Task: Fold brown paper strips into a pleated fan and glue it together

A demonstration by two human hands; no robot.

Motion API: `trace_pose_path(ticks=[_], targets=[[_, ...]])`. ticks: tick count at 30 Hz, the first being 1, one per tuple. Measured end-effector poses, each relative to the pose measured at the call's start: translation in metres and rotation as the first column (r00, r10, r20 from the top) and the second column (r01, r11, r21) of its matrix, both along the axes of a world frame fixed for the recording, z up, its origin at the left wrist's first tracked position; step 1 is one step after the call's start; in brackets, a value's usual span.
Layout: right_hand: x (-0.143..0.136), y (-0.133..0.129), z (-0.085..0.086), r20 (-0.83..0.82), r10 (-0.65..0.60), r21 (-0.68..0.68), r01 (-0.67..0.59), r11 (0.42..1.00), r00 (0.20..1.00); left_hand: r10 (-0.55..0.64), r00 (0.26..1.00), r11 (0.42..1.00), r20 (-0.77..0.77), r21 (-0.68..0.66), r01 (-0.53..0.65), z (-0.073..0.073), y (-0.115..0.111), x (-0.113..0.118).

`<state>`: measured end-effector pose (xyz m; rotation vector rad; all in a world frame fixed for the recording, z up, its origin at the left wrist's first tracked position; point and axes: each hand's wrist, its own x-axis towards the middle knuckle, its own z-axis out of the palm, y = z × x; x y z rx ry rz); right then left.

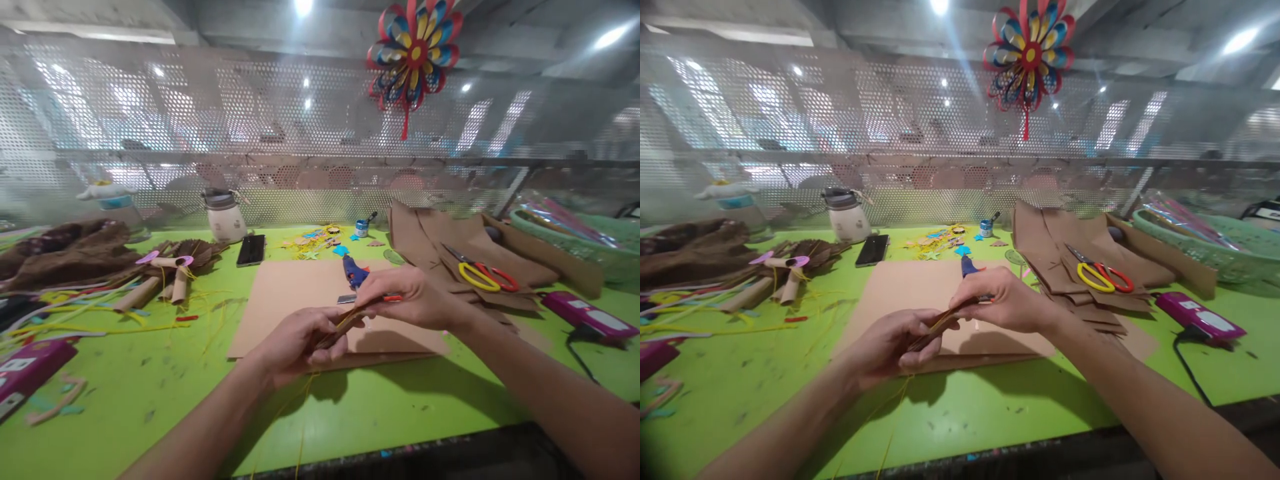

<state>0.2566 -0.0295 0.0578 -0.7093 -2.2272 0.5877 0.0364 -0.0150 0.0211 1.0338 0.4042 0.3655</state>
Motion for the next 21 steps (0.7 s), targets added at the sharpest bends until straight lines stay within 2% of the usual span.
trace_pose_path(ticks=[9, 14, 17, 21], targets=[[0.004, 0.001, -0.005, -0.066, 0.082, -0.115, -0.089, 0.989, 0.994, -0.09, 0.996, 0.994, 0.025, -0.056, 0.091, -0.004, 0.005, 0.0], [-0.002, 0.001, -0.009, -0.012, 0.086, -0.12, -0.086, 0.989, 0.996, -0.097, 0.995, 0.995, -0.024, -0.031, 0.096, -0.004, 0.009, 0.002], [-0.007, 0.001, -0.012, 0.04, 0.091, -0.118, -0.085, 0.989, 0.995, -0.104, 0.992, 0.994, -0.068, -0.052, 0.1, -0.007, 0.011, 0.001], [-0.012, 0.001, -0.014, 0.077, 0.082, -0.164, -0.068, 0.984, 0.994, -0.138, 0.989, 0.99, -0.053, 0.005, 0.139, -0.014, 0.012, 0.001]])
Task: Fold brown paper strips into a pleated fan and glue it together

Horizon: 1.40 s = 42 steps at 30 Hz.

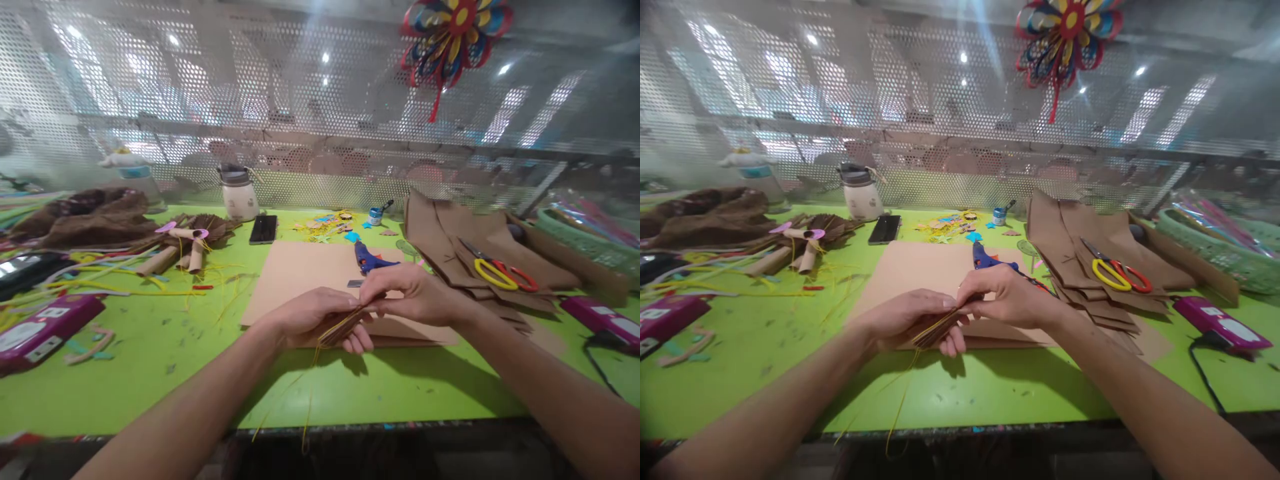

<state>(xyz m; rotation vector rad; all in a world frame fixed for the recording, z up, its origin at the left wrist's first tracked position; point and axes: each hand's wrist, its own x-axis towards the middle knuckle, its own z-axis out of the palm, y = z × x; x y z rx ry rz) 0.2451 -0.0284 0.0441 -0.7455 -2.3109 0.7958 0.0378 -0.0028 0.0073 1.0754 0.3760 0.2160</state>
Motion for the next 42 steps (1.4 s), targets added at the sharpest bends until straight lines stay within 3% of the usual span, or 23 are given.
trace_pose_path(ticks=[8, 17, 26, 30, 33, 36, 39, 42], targets=[[-0.001, -0.002, -0.003, 0.002, -0.05, -0.049, 0.05, 0.998, 0.999, -0.011, 1.0, 0.998, 0.0, 0.059, 0.011, -0.002, -0.001, 0.001], [-0.001, -0.001, -0.005, 0.01, -0.033, -0.011, 0.033, 0.999, 0.999, 0.026, 0.999, 0.999, -0.039, 0.028, -0.025, -0.005, -0.001, 0.002], [0.006, 0.001, -0.012, -0.068, -0.007, -0.093, 0.001, 0.996, 0.998, 0.097, 0.993, 0.988, -0.063, 0.123, -0.089, -0.004, -0.005, 0.002], [0.009, -0.001, -0.015, -0.161, -0.012, -0.193, -0.02, 0.981, 0.987, 0.117, 0.992, 0.983, -0.044, 0.147, -0.11, -0.002, -0.007, 0.003], [0.009, 0.0, -0.016, -0.185, -0.205, -0.306, 0.142, 0.941, 0.961, 0.147, 0.986, 0.978, -0.073, 0.162, -0.134, -0.002, -0.008, 0.004], [0.006, 0.001, -0.016, -0.16, -0.424, -0.425, 0.325, 0.845, 0.891, 0.201, 0.97, 0.968, -0.14, 0.177, -0.175, 0.0, -0.009, 0.006], [0.001, 0.001, -0.018, -0.13, -0.51, -0.509, 0.384, 0.771, 0.851, 0.251, 0.947, 0.952, -0.202, 0.229, -0.204, 0.002, -0.011, 0.008], [-0.003, -0.001, -0.022, -0.047, -0.512, -0.533, 0.412, 0.739, 0.858, 0.27, 0.938, 0.926, -0.219, 0.325, -0.191, 0.005, -0.014, 0.011]])
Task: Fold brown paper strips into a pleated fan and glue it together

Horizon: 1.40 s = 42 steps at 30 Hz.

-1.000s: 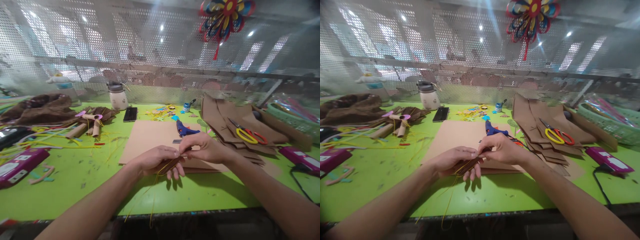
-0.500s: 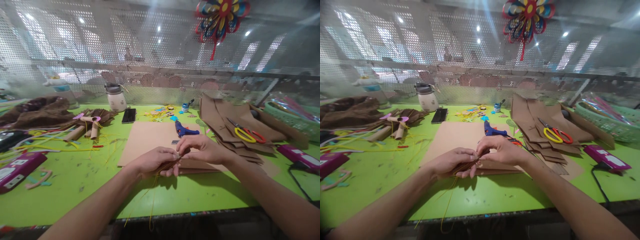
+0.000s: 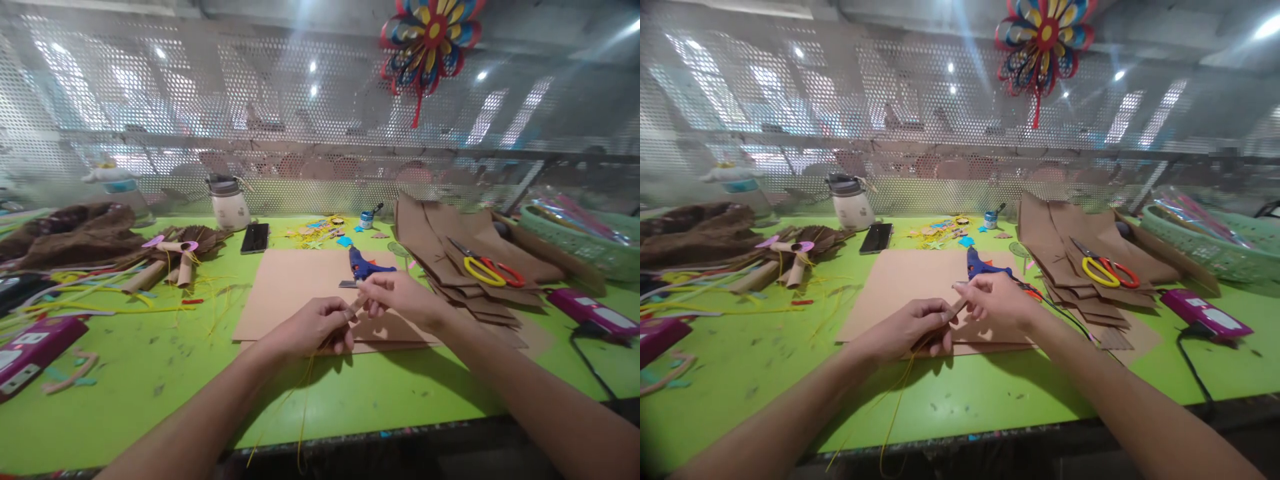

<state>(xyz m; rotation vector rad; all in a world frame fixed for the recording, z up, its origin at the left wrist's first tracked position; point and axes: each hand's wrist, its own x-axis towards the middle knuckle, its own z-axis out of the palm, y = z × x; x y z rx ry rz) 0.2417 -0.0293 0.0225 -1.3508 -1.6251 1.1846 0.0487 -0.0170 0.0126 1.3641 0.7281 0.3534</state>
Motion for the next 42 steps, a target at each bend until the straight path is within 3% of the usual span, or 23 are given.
trace_pose_path(ticks=[10, 22, 28, 32, 36, 42], targets=[[-0.004, -0.004, -0.003, -0.174, 0.058, -0.054, -0.069, 0.996, 0.983, -0.008, 1.0, 0.997, -0.01, 0.071, 0.009, -0.006, 0.003, -0.001], [-0.008, -0.002, -0.015, -0.197, 0.089, -0.003, -0.091, 0.996, 0.976, -0.028, 0.999, 0.995, -0.038, 0.099, 0.032, -0.002, 0.0, -0.001], [0.003, -0.001, -0.007, -0.246, 0.111, 0.034, -0.106, 0.994, 0.963, -0.046, 0.994, 0.996, 0.096, -0.072, 0.053, -0.002, 0.002, -0.005], [0.017, 0.001, -0.004, -0.303, 0.207, 0.074, -0.193, 0.978, 0.93, -0.09, 0.979, 0.982, 0.181, -0.148, 0.118, -0.001, 0.002, -0.008], [0.02, -0.002, 0.0, -0.242, 0.269, 0.159, -0.236, 0.959, 0.932, -0.113, 0.97, 0.97, 0.217, -0.186, 0.155, 0.001, 0.002, -0.01], [0.017, -0.005, 0.003, -0.145, 0.246, 0.289, -0.197, 0.937, 0.958, -0.133, 0.968, 0.966, 0.212, -0.189, 0.174, 0.005, 0.003, -0.01]])
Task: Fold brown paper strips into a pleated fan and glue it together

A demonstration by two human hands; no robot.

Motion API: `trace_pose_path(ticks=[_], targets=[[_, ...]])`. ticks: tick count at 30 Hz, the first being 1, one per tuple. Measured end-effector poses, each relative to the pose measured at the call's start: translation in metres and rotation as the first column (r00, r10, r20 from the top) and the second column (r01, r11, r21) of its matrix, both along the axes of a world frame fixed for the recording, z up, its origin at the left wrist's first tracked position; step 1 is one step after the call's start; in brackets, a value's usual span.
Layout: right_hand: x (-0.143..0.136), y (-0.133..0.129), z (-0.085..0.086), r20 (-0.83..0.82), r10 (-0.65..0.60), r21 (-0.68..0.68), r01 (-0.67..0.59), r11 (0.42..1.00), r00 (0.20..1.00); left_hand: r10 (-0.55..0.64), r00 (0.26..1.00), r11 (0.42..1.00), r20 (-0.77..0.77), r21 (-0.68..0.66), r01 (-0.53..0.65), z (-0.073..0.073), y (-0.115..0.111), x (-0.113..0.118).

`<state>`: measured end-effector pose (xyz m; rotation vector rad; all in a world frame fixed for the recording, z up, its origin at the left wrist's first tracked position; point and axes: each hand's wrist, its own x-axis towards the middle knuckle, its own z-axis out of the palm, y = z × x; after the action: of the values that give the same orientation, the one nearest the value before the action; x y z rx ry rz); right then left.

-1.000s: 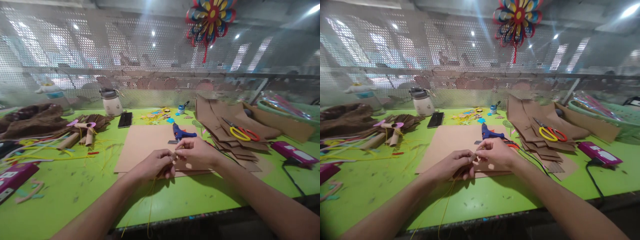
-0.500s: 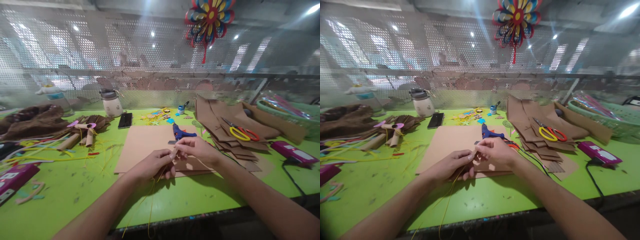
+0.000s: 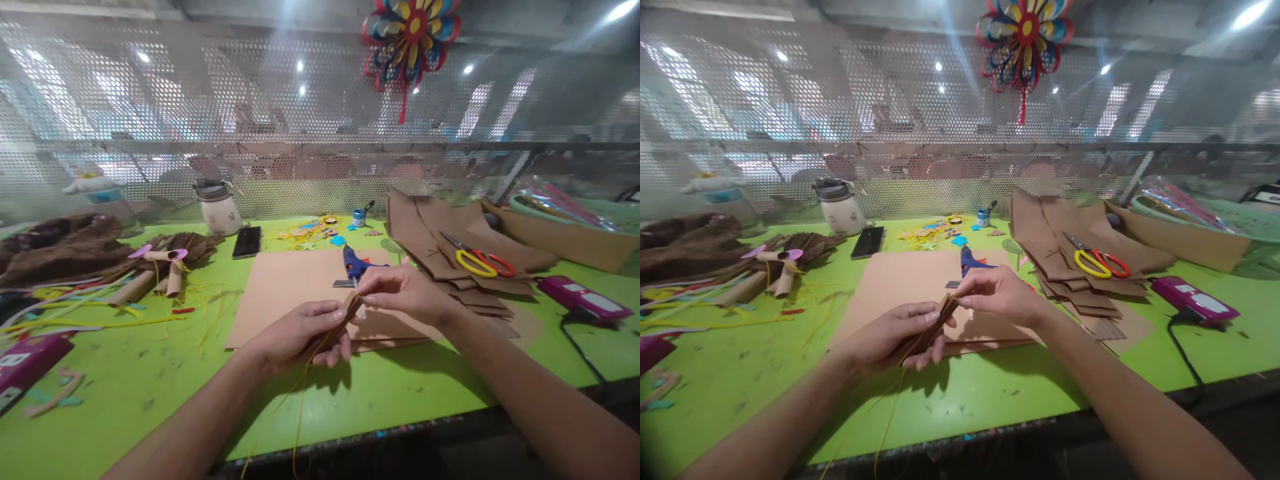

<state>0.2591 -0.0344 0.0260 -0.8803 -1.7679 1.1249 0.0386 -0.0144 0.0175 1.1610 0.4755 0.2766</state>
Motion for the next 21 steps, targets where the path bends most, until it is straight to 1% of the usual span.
trace_pose_path(ticks=[4, 7, 9, 12, 14, 17, 21], targets=[[0.004, 0.001, 0.002, 0.039, 0.02, 0.013, -0.021, 1.0, 0.999, -0.009, 1.0, 1.0, -0.019, 0.015, 0.009, -0.002, 0.0, 0.0], [0.006, 0.001, 0.004, 0.082, 0.028, 0.055, -0.032, 0.998, 0.996, -0.015, 0.999, 1.0, -0.029, 0.019, 0.016, -0.004, 0.0, 0.0], [0.007, 0.0, 0.005, 0.127, -0.003, 0.115, -0.012, 0.993, 0.992, -0.014, 0.999, 1.0, -0.029, 0.019, 0.015, -0.004, 0.0, 0.0], [0.005, -0.003, 0.007, 0.206, -0.086, 0.217, 0.04, 0.975, 0.975, -0.016, 1.0, 1.0, -0.027, 0.009, 0.016, -0.004, 0.0, 0.0], [0.003, -0.004, 0.007, 0.238, -0.121, 0.249, 0.06, 0.967, 0.964, -0.025, 0.999, 1.0, -0.019, 0.005, 0.026, -0.003, 0.0, 0.0], [0.0, -0.005, 0.007, 0.234, -0.151, 0.237, 0.094, 0.967, 0.96, -0.029, 0.999, 0.999, -0.024, 0.013, 0.03, -0.002, 0.0, 0.001], [-0.006, -0.004, 0.005, 0.213, -0.173, 0.168, 0.138, 0.976, 0.962, -0.004, 1.0, 1.0, -0.03, 0.031, 0.005, -0.002, -0.001, 0.002]])
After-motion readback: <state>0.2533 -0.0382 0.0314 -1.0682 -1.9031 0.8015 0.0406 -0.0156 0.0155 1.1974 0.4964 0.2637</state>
